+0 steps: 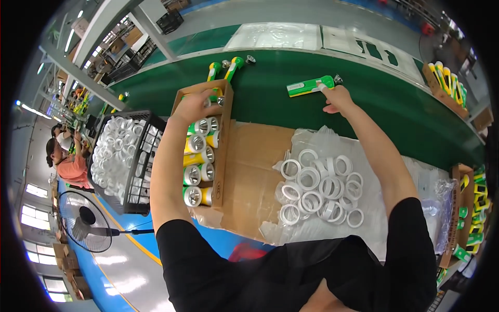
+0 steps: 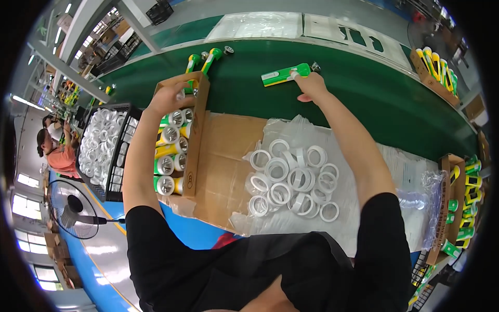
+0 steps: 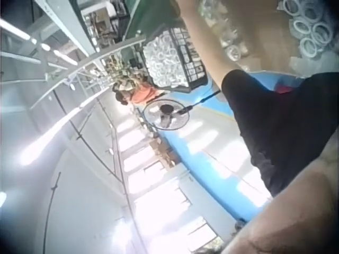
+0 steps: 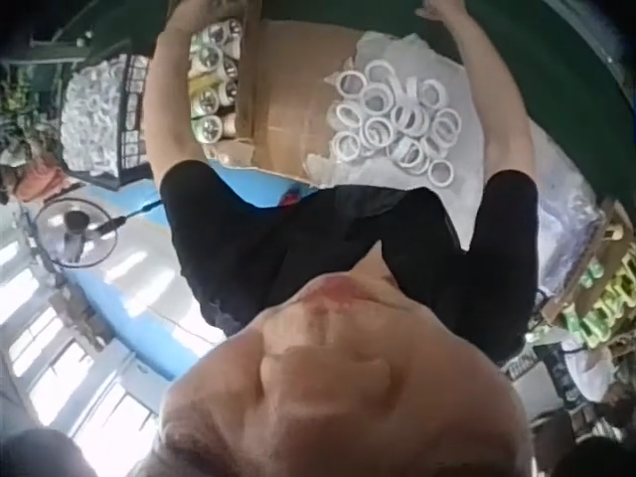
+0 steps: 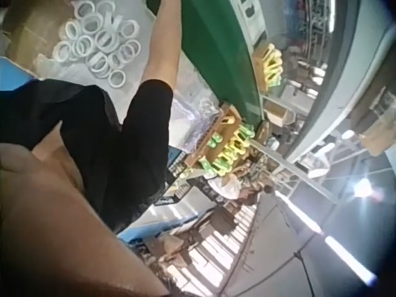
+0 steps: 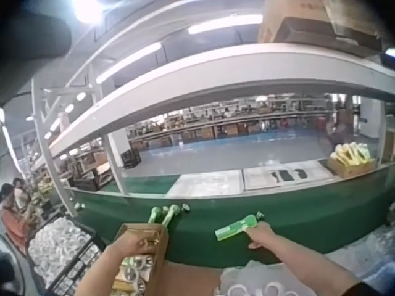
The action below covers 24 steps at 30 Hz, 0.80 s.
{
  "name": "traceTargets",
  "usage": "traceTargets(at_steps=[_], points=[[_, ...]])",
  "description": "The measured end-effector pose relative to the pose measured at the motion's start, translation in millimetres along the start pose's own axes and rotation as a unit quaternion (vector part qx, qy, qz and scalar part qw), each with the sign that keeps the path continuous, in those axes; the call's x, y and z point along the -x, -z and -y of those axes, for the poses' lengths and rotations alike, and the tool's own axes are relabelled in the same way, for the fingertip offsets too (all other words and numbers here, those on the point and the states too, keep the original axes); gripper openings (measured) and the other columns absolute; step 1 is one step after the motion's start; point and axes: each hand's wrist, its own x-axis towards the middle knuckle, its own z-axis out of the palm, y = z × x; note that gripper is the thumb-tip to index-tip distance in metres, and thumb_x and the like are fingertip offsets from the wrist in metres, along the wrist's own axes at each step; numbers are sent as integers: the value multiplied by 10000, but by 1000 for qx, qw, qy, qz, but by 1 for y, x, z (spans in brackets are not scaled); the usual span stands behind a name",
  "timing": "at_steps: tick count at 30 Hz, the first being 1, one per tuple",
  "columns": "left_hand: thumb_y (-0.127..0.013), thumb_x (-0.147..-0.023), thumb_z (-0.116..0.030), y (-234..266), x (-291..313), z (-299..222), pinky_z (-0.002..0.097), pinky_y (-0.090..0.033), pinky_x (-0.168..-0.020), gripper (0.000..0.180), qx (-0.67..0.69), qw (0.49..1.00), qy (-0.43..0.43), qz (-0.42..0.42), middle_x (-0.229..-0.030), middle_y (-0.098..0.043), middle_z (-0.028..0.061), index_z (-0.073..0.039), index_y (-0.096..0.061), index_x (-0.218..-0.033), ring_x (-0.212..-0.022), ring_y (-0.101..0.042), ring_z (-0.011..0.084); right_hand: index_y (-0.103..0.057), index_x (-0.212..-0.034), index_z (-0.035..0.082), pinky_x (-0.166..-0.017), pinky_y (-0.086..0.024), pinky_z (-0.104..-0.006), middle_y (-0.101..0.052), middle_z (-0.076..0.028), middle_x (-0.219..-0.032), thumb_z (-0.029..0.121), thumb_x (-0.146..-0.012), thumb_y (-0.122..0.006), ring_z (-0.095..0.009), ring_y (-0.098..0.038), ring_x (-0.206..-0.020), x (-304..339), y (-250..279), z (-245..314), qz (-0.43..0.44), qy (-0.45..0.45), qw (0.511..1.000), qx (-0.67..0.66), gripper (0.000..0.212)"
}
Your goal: Assembling flashlight components by attaching the lens and bezel to the body at a factory workbench.
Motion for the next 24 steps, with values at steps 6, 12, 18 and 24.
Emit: traceTargets(at_steps=[6,12,18,24], points=[[-682,-900,-299,-12,-17,23,318,-518,-726,306,158,974,163,-14,-861,-704,119,-19,-698,-1024,-779,-665,197,-605,-1071,-108,-475,-559,-277,-666,-138,-919,558,-750,-740,-194,-666,-602,-62,-7,-6,-131,-76,988,27,752],[-716,-862,-183,-13,-43,-37,313,-527,-713,208,200,977,6,-71,-911,-703,132,-9,-690,-972,-789,-685,220,-666,-923,-59,-494,-555,-279,-688,-119,-785,375,-741,-794,-178,-670,-596,-83,-26,-9,-201,-103,974,-35,488],[-713,-858,-239,-26,-63,-91,348,-539,-728,221,183,983,18,-1,-900,-692,126,-36,-687,-941,-812,-682,271,-652,-936,18,-618,-577,-327,-644,-71,-851,250,-691,-852,-151,-638,-719,-93,-31,-13,-196,-130,929,-287,392],[-777,-737,-258,-33,12,-109,450,-444,-959,377,-152,988,-38,9,-1299,-533,152,-110,-661,-1064,-1218,-490,366,-602,-1076,44,-879,-502,-322,-620,-29,-1002,148,-751,-802,-127,-611,-928,-27,-5,6,-73,149,899,-405,395]])
